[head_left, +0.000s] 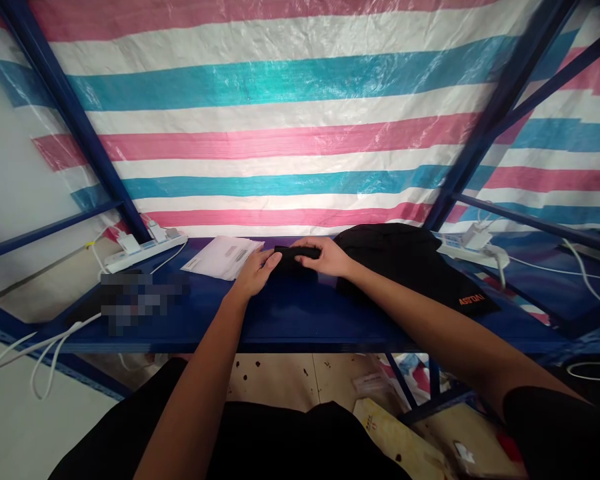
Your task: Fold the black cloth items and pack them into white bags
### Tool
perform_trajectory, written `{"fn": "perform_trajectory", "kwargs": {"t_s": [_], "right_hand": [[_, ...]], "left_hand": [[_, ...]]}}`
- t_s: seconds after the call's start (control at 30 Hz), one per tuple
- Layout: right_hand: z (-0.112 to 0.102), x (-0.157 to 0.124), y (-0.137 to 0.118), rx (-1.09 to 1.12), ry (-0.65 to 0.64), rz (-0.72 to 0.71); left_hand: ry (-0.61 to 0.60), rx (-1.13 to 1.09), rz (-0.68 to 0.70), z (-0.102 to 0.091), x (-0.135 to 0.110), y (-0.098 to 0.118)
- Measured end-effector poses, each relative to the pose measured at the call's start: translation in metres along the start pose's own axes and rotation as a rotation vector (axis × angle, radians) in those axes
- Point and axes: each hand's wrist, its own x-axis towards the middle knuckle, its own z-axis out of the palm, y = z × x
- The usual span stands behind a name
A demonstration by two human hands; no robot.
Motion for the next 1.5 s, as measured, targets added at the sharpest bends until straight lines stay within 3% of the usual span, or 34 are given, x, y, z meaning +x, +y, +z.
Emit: {"fn": "perform_trajectory", "kwargs": {"t_s": [0.13,0.27,0.37,0.47,0.63,0.73,0.83,0.93,1.03,1.23,1.33,1.4,1.5], "right_hand": [[0.000,0.008,-0.006,0.459,0.330,0.250],[0.002,0.011,-0.005,0.712,0.393,0.469],[-0.003,0.007,-0.005,0.613,0.234,0.542],[-0.008,0.001,0.000,0.477,0.036,0.559],[-0.007,-0.003,0.023,0.194,0.118,0.591],[-0.007,-0.002,0.028,-0.101,0.159,0.478],[-0.009,-0.003,0.017,-0.349,0.190,0.170],[-0.010,-0.006,0.001,-0.371,0.043,-0.144],[-0.005,-0.009,-0.006,-0.364,-0.141,-0.312],[0.009,-0.011,0.006,-0.526,-0.233,-0.386],[0.008,-0.009,0.009,-0.531,-0.230,-0.327],[0.005,-0.008,0.009,-0.500,-0.219,-0.257],[0.001,-0.006,0.008,-0.398,-0.149,-0.135]], "left_hand": [[-0.002,-0.150,-0.103,0.001,-0.002,0.010],[0.023,-0.356,-0.144,0.012,0.003,0.007],[0.145,-0.470,-0.193,0.019,0.007,0.001],[0.222,-0.602,-0.334,0.020,0.009,-0.003],[0.049,-0.714,-0.572,0.015,0.005,-0.002],[0.010,-0.660,-0.626,0.017,0.003,-0.002],[0.029,-0.588,-0.634,0.021,0.004,-0.004],[0.111,-0.587,-0.649,0.024,0.006,-0.009],[0.204,-0.662,-0.677,0.023,0.008,-0.016],[0.253,-0.804,-0.719,0.013,0.012,-0.019],[0.203,-0.674,-0.704,0.012,0.010,-0.012],[0.183,-0.415,-0.580,0.012,0.005,-0.007],[0.208,0.091,-0.199,0.014,-0.001,0.000]]}}
